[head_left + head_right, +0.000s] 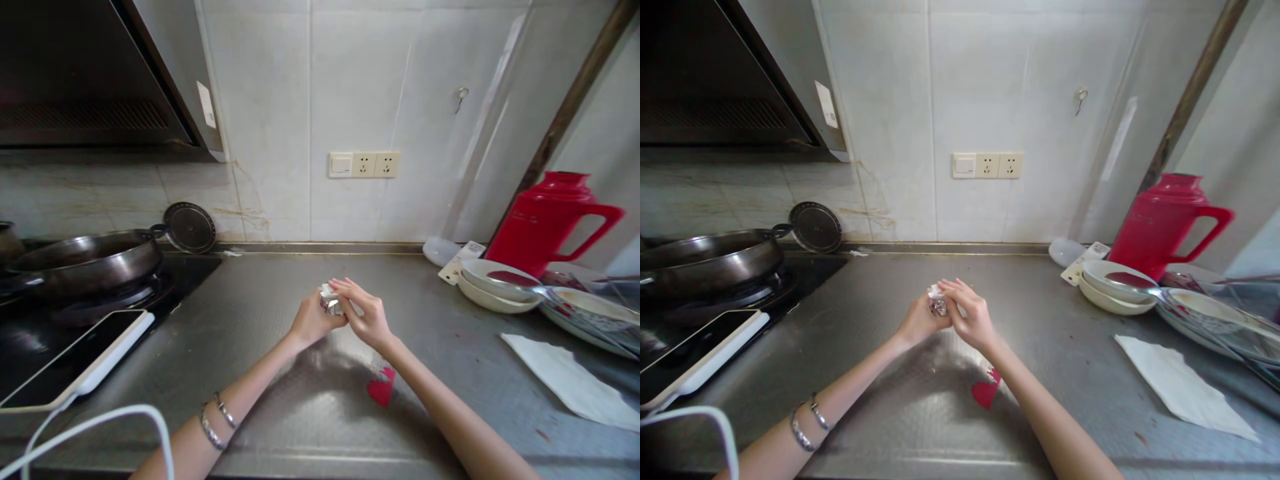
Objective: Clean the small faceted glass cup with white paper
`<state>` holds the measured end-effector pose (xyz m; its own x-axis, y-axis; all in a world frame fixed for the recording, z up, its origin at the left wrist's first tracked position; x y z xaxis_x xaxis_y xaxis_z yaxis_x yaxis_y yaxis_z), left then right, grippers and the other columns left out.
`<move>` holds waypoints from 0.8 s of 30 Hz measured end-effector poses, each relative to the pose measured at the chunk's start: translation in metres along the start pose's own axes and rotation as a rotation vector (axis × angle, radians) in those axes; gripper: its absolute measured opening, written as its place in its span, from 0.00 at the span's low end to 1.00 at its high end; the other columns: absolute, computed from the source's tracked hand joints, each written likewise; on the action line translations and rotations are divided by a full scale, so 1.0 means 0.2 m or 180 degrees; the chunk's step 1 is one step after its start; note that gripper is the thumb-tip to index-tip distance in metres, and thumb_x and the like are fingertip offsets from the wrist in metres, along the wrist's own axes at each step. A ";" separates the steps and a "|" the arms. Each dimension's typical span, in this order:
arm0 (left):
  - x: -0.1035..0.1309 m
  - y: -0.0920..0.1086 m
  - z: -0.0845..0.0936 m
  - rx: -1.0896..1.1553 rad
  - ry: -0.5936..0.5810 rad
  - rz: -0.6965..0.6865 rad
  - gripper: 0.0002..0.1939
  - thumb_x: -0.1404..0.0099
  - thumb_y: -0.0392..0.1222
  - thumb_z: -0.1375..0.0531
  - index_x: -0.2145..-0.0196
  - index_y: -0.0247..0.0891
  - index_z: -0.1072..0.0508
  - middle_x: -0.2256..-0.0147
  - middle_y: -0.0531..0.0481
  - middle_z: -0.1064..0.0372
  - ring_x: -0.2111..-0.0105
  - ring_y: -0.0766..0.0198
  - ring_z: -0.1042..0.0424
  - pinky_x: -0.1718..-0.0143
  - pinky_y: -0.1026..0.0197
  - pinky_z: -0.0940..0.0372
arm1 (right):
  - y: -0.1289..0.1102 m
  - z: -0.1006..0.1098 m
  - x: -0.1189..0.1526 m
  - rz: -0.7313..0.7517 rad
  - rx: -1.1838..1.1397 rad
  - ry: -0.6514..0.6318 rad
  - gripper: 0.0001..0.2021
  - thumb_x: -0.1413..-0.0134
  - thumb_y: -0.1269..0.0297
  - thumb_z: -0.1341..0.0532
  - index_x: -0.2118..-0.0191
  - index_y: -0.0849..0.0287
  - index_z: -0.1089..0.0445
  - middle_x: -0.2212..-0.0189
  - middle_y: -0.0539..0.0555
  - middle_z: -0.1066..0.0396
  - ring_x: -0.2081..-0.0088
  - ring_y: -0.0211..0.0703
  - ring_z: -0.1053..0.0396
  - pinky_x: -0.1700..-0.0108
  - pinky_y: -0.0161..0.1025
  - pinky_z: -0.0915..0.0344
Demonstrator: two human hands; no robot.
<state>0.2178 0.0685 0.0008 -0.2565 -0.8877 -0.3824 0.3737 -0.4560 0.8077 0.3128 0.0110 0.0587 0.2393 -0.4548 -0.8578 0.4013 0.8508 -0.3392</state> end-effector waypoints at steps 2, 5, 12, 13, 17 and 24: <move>0.00 -0.02 0.01 0.0197 0.0045 0.0147 0.29 0.54 0.44 0.31 0.54 0.36 0.30 0.64 0.49 0.26 0.65 0.60 0.27 0.66 0.62 0.34 | 0.05 0.03 0.00 -0.0336 -0.0098 0.0129 0.12 0.40 0.68 0.46 0.56 0.54 0.28 0.56 0.55 0.25 0.51 0.47 0.28 0.43 0.52 0.38; 0.00 -0.05 0.01 0.0523 0.0073 0.0324 0.31 0.56 0.46 0.30 0.54 0.34 0.30 0.66 0.48 0.26 0.68 0.62 0.28 0.68 0.63 0.33 | 0.17 0.06 0.01 -0.0954 -0.0329 0.0228 0.12 0.41 0.63 0.45 0.57 0.53 0.26 0.56 0.54 0.24 0.54 0.49 0.27 0.46 0.50 0.35; -0.02 -0.09 0.02 0.1033 -0.0085 0.0754 0.25 0.52 0.50 0.31 0.60 0.33 0.29 0.71 0.49 0.29 0.78 0.68 0.31 0.79 0.65 0.32 | 0.29 -0.11 0.06 -0.1468 -0.1888 -0.0420 0.25 0.50 0.65 0.41 0.44 0.50 0.36 0.43 0.53 0.36 0.43 0.53 0.37 0.42 0.54 0.40; -0.03 -0.09 0.01 0.1035 -0.0173 0.0805 0.24 0.52 0.51 0.32 0.61 0.33 0.29 0.72 0.50 0.30 0.79 0.68 0.31 0.80 0.65 0.33 | 0.28 -0.13 0.07 -0.1454 -0.1925 -0.0504 0.28 0.52 0.66 0.40 0.42 0.50 0.40 0.42 0.54 0.37 0.43 0.53 0.38 0.42 0.53 0.40; -0.01 -0.11 -0.04 0.1032 -0.0513 0.1016 0.22 0.49 0.53 0.34 0.63 0.33 0.29 0.76 0.52 0.32 0.82 0.69 0.32 0.81 0.66 0.33 | 0.25 -0.19 0.09 -0.1403 -0.1645 -0.0651 0.38 0.57 0.69 0.35 0.38 0.52 0.48 0.40 0.58 0.42 0.43 0.49 0.38 0.41 0.48 0.41; 0.01 -0.18 -0.09 0.1244 -0.0787 0.1354 0.42 0.49 0.56 0.34 0.44 0.35 0.45 0.68 0.46 0.28 0.81 0.66 0.30 0.77 0.60 0.32 | 0.31 -0.20 0.11 -0.1773 -0.1758 -0.0363 0.34 0.63 0.70 0.32 0.47 0.55 0.41 0.48 0.57 0.35 0.48 0.48 0.33 0.47 0.45 0.35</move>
<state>0.2193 0.0815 -0.0362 -0.3729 -0.9239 0.0859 0.1470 0.0326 0.9886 0.3082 0.0648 0.0044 0.2334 -0.8508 -0.4708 -0.0011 0.4839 -0.8751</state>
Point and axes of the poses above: each hand's wrist, its own x-axis away from the middle knuckle, its own z-axis out of the back of the hand, y = z × x, the point moved 10 cm from there along -x, towards the middle knuckle
